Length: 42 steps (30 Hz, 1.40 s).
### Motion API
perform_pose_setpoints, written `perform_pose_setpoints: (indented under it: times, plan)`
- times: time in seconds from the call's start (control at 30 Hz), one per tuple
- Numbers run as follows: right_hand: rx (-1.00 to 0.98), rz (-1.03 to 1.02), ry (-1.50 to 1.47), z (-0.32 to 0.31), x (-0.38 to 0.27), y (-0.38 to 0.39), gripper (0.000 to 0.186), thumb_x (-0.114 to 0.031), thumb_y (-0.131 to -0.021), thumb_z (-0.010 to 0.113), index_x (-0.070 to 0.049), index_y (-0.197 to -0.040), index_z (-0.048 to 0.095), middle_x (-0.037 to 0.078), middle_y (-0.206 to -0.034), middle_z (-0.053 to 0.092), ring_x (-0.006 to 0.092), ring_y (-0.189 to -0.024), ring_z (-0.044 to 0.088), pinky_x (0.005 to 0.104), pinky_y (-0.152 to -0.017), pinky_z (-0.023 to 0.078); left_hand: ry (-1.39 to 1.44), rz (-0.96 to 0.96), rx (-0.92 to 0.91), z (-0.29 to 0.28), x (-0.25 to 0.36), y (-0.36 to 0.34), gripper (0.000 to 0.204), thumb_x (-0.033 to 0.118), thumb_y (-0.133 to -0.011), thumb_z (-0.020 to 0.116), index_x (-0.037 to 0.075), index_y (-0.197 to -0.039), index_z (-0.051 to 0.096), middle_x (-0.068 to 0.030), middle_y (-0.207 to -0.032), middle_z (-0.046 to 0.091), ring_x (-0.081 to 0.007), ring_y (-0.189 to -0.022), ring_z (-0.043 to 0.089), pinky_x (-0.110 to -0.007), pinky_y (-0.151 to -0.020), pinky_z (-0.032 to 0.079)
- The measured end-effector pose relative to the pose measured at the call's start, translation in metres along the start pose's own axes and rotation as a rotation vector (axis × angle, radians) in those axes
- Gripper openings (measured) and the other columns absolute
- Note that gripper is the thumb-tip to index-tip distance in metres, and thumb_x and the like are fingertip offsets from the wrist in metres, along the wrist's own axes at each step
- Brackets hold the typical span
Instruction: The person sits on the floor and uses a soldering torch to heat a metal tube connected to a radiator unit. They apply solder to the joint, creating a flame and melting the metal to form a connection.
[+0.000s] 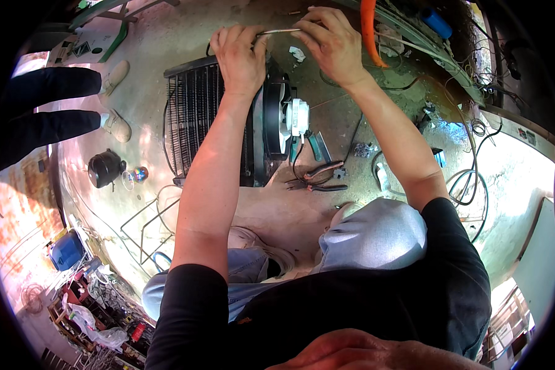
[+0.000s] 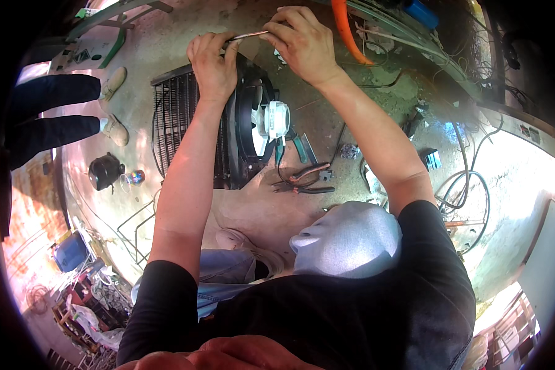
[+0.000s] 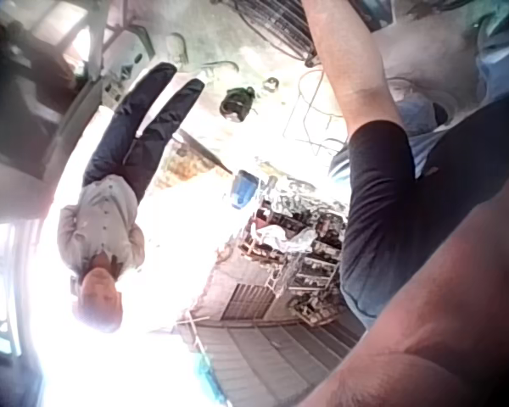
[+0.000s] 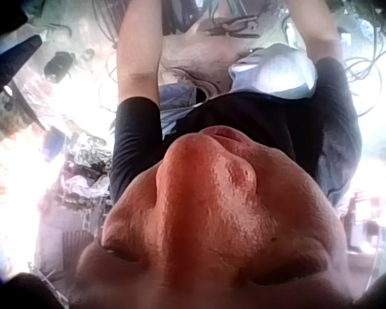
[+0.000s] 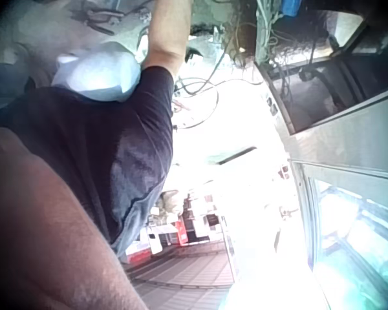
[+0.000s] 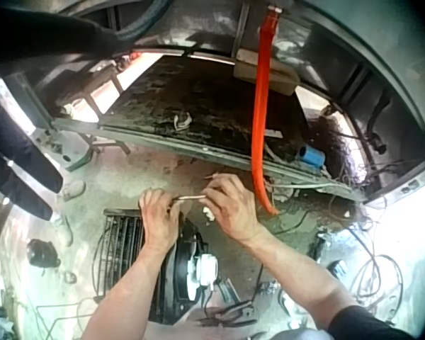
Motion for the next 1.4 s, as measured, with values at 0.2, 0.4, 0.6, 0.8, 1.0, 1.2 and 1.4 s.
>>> perform_pose_setpoints:
  times: [0.2,0.4,0.6,0.8,1.0,1.2,1.4]
  plan:
    - [-0.011,-0.027,0.021,0.005,0.003,0.003,0.017,-0.026,-0.082,0.080,-0.013,-0.092,0.076,-0.003,-0.098,0.068,0.0190,-0.103,0.068,0.0346,-0.074,0.059,0.004,0.006,0.008,0.000,0.000,0.000,0.012,0.014,-0.085,0.077,0.010,-0.097,0.076,-0.0064,-0.089,0.065,-0.0283,-0.093,0.059,-0.041,-0.103,0.039]
    - [-0.034,-0.020,0.001,0.000,-0.002,-0.002,0.017,-0.025,-0.082,0.080,-0.013,-0.094,0.077,-0.002,-0.099,0.068,0.0198,-0.105,0.067,0.0343,-0.077,0.058,0.003,0.008,0.002,0.001,0.000,-0.001,0.012,0.014,-0.085,0.077,0.010,-0.097,0.076,-0.0061,-0.089,0.066,-0.0285,-0.094,0.059,-0.041,-0.103,0.039]
    - [-0.110,0.046,-0.135,-0.008,-0.014,-0.019,0.022,-0.011,-0.079,0.081,-0.003,-0.097,0.072,0.011,-0.101,0.065,0.0335,-0.107,0.065,0.0432,-0.083,0.057,-0.029,0.017,-0.018,0.003,0.001,0.001,0.016,0.015,-0.085,0.077,0.010,-0.100,0.075,-0.0055,-0.090,0.065,-0.0273,-0.096,0.059,-0.042,-0.105,0.037]
    - [-0.124,0.037,-0.113,-0.008,-0.015,-0.021,0.025,-0.011,-0.078,0.081,-0.002,-0.099,0.071,0.013,-0.103,0.064,0.0342,-0.106,0.065,0.0435,-0.083,0.057,-0.040,-0.004,-0.014,0.002,0.002,0.000,0.018,0.017,-0.084,0.077,0.010,-0.101,0.075,-0.0048,-0.092,0.065,-0.0262,-0.100,0.059,-0.042,-0.107,0.035]
    - [-0.138,0.026,-0.090,-0.006,-0.015,-0.020,0.031,-0.013,-0.077,0.082,-0.001,-0.102,0.069,0.015,-0.106,0.063,0.0348,-0.109,0.063,0.0445,-0.088,0.054,-0.080,0.020,-0.008,0.000,0.008,-0.001,0.023,0.020,-0.084,0.079,0.013,-0.105,0.075,-0.0037,-0.101,0.067,-0.0254,-0.105,0.060,-0.044,-0.108,0.035]
    - [-0.130,-0.014,-0.072,-0.006,-0.016,-0.020,0.033,-0.016,-0.077,0.082,-0.002,-0.104,0.069,0.015,-0.108,0.063,0.0355,-0.111,0.061,0.0470,-0.095,0.049,-0.068,0.142,-0.028,0.002,0.017,-0.004,0.024,0.021,-0.086,0.078,0.015,-0.109,0.075,-0.0043,-0.103,0.068,-0.0242,-0.105,0.062,-0.045,-0.109,0.035]
    - [-0.170,-0.099,-0.063,-0.004,-0.018,-0.022,0.026,-0.018,-0.082,0.077,-0.003,-0.102,0.069,0.013,-0.102,0.065,0.0331,-0.110,0.062,0.0459,-0.096,0.048,-0.040,0.135,-0.061,0.003,0.017,-0.005,0.020,0.019,-0.087,0.075,0.013,-0.106,0.075,-0.0048,-0.099,0.069,-0.0255,-0.101,0.063,-0.042,-0.105,0.039]
Point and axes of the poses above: each hand's wrist, its own y-axis away from the middle knuckle, its own z-axis out of the palm, x = y × z, the point moved 7 cm from there along -y, towards the middle knuckle
